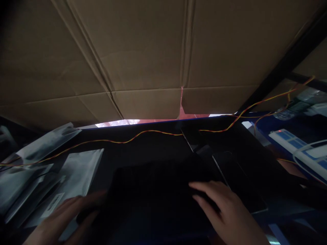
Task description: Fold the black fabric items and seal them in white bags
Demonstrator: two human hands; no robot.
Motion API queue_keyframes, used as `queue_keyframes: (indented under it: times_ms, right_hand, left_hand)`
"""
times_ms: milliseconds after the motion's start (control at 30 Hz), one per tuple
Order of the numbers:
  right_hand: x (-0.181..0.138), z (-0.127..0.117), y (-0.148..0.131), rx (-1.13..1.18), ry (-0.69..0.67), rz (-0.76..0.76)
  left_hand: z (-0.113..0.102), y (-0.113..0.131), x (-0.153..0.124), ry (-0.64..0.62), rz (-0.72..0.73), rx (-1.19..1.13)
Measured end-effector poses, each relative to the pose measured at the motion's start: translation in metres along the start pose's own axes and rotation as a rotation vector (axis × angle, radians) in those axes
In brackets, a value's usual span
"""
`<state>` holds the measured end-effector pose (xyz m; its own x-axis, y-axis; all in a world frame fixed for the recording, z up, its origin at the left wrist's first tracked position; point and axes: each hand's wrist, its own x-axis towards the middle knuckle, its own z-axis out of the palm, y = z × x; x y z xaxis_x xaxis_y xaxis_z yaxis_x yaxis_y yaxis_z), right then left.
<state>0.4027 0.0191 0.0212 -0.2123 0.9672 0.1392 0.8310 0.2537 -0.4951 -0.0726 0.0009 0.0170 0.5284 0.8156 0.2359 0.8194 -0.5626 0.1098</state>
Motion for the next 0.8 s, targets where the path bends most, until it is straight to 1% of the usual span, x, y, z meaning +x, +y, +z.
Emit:
queue_keyframes:
  times_ms: [67, 100, 133, 167, 233, 300, 333, 400, 433, 467, 500, 567, 600, 633, 700, 800]
  right_hand:
    - [0.017, 0.001, -0.007, -0.027, 0.036, 0.03]
    - [0.024, 0.003, -0.011, -0.052, 0.053, 0.017]
    - [0.029, 0.005, -0.015, -0.078, 0.07, -0.007]
    - [0.032, 0.009, -0.019, -0.102, 0.088, -0.035]
    - [0.033, 0.017, -0.028, -0.137, 0.109, -0.077]
    - [0.028, 0.027, -0.034, -0.161, 0.12, -0.116]
    - [0.025, 0.032, -0.036, -0.171, 0.122, -0.142]
    - [0.017, 0.037, -0.033, -0.186, 0.131, -0.178]
    - [0.013, 0.037, -0.03, -0.186, 0.156, -0.173]
    - [0.009, 0.034, -0.025, -0.179, 0.202, -0.137]
    - [0.005, 0.03, -0.02, -0.165, 0.26, -0.063]
    - [-0.003, 0.018, -0.009, -0.134, 0.365, 0.155]
    - [-0.007, 0.013, -0.005, -0.123, 0.38, 0.264]
    - [-0.009, 0.009, -0.001, -0.117, 0.362, 0.354]
    - [-0.011, 0.005, 0.002, -0.109, 0.272, 0.447]
    - [-0.004, 0.007, 0.002, -0.081, 0.156, 0.451]
  left_hand:
    - [-0.008, 0.008, 0.027, 0.023, -0.097, 0.039]
    - [-0.01, 0.016, 0.042, 0.05, -0.14, 0.077]
    - [-0.011, 0.026, 0.056, 0.08, -0.153, 0.116]
    - [-0.01, 0.037, 0.068, 0.098, -0.12, 0.13]
    - [-0.003, 0.061, 0.085, 0.091, -0.031, 0.122]
    - [0.012, 0.078, 0.09, 0.079, 0.057, 0.157]
    - [0.021, 0.083, 0.089, 0.076, 0.081, 0.19]
    - [0.036, 0.085, 0.082, 0.066, 0.094, 0.253]
    - [0.041, 0.084, 0.077, 0.065, 0.095, 0.27]
    - [0.044, 0.081, 0.073, 0.063, 0.096, 0.275]
    - [0.046, 0.078, 0.068, 0.065, 0.099, 0.271]
    - [0.045, 0.072, 0.06, 0.073, 0.104, 0.246]
    - [0.044, 0.07, 0.057, 0.081, 0.095, 0.232]
    - [0.043, 0.069, 0.054, 0.088, 0.079, 0.22]
    - [0.045, 0.069, 0.049, 0.107, 0.031, 0.203]
    - [0.049, 0.07, 0.045, 0.137, -0.028, 0.172]
